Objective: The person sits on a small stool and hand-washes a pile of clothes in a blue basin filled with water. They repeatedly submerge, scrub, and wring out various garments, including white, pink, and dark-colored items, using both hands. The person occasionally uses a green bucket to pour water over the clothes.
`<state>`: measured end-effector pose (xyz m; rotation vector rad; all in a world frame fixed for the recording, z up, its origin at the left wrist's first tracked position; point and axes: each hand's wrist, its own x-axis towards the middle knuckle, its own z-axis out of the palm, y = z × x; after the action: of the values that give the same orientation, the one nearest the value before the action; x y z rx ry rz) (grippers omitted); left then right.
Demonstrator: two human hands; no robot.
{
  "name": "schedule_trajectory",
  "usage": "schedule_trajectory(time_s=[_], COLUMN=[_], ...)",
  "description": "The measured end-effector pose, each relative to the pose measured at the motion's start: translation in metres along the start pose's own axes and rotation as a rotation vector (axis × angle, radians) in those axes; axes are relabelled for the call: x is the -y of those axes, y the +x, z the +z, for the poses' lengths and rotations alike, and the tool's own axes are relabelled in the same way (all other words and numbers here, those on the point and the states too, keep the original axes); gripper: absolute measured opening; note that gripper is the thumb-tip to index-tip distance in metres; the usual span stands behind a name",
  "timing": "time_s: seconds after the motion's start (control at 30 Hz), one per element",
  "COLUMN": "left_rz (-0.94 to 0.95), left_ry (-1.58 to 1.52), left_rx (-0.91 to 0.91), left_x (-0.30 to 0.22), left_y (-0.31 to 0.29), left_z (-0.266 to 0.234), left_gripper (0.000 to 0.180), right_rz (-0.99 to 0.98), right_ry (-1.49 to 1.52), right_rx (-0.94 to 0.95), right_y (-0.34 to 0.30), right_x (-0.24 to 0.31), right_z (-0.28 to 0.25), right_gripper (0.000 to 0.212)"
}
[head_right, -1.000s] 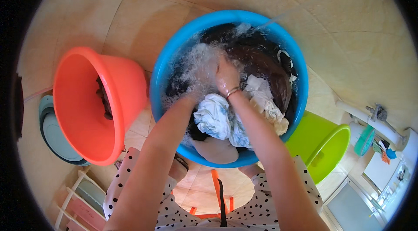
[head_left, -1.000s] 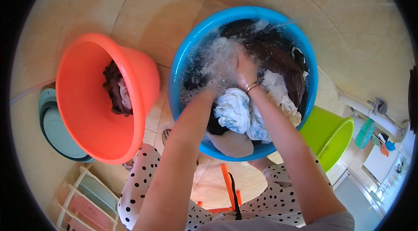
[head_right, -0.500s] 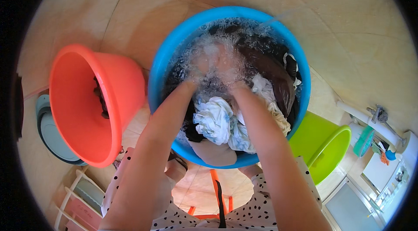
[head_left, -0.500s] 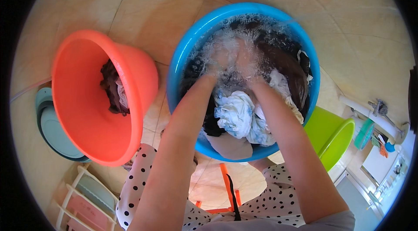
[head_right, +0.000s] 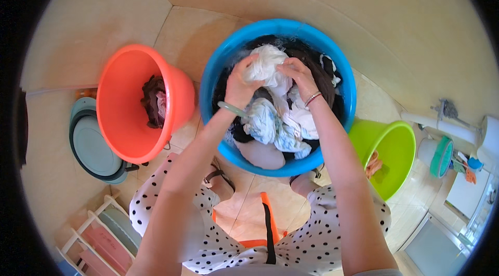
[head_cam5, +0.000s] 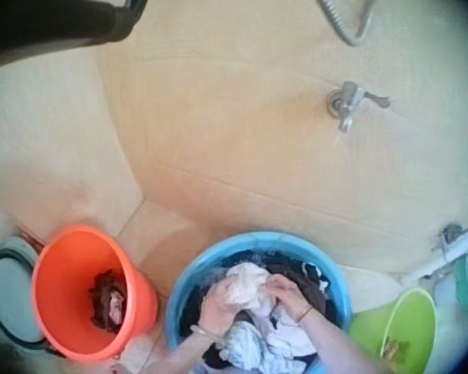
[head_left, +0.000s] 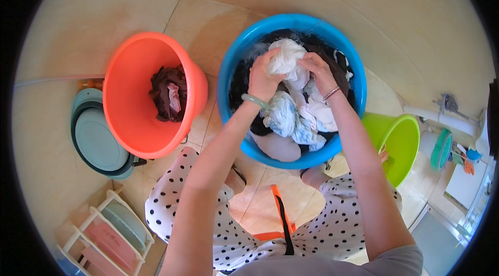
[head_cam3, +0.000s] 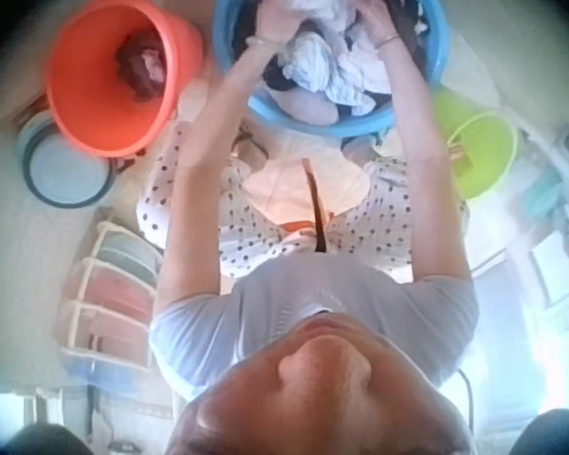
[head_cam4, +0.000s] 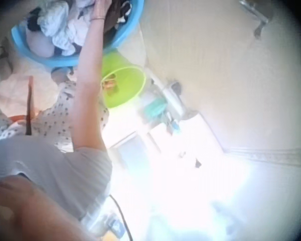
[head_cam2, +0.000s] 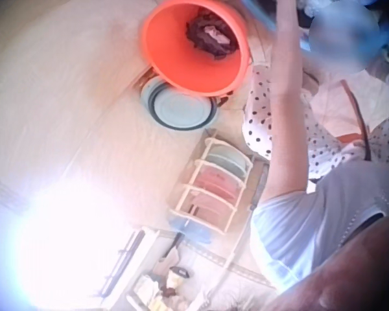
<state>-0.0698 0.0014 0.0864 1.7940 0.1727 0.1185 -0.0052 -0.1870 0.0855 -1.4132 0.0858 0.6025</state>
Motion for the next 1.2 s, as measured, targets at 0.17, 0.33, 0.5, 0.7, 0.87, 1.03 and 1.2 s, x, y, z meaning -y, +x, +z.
schedule_trajectory(time_s=[0.17, 0.33, 0.5, 0.7, 0.87, 1.03, 1.2], left_rz=[0.041, 0.195, 0.408, 0.219, -0.436, -0.235, -0.094], left_ry=[-0.327, -0.134, 0.040, -0.239, -0.530, -0.411, -0.350], left_rx=[0.400, 0.655, 0.654, 0.158, 0.661, 0.431, 0.640], left_x=[-0.105, -0.189, -0.245, -0.217, -0.204, -0.154, -0.191], left_y=[0.019, 0.024, 0.019, 0.007, -0.020, -0.022, -0.018], left_z=[-0.038, -0.055, -0.053, -0.057, -0.048, -0.035, -0.040], left_gripper=[0.065, 0.064, 0.058, 0.074, 0.068, 0.047, 0.046], right_rz=[-0.094, -0.286, -0.360, -0.374, -0.509, -0.352, -0.679], right_ry=[-0.174, -0.430, -0.565, 0.223, -0.536, -0.533, -0.715], right_rx=[-0.009, 0.200, 0.046, 0.008, 0.168, 0.261, -0.026], right_y=[-0.057, -0.082, -0.113, -0.136, -0.151, -0.150, -0.148], right_x=[0.046, 0.106, 0.162, 0.177, 0.151, 0.134, 0.150], right_z=[-0.010, 0.006, 0.034, 0.046, 0.040, 0.025, 0.021], right_gripper=[0.057, 0.097, 0.053, 0.034, 0.055, 0.048, 0.071])
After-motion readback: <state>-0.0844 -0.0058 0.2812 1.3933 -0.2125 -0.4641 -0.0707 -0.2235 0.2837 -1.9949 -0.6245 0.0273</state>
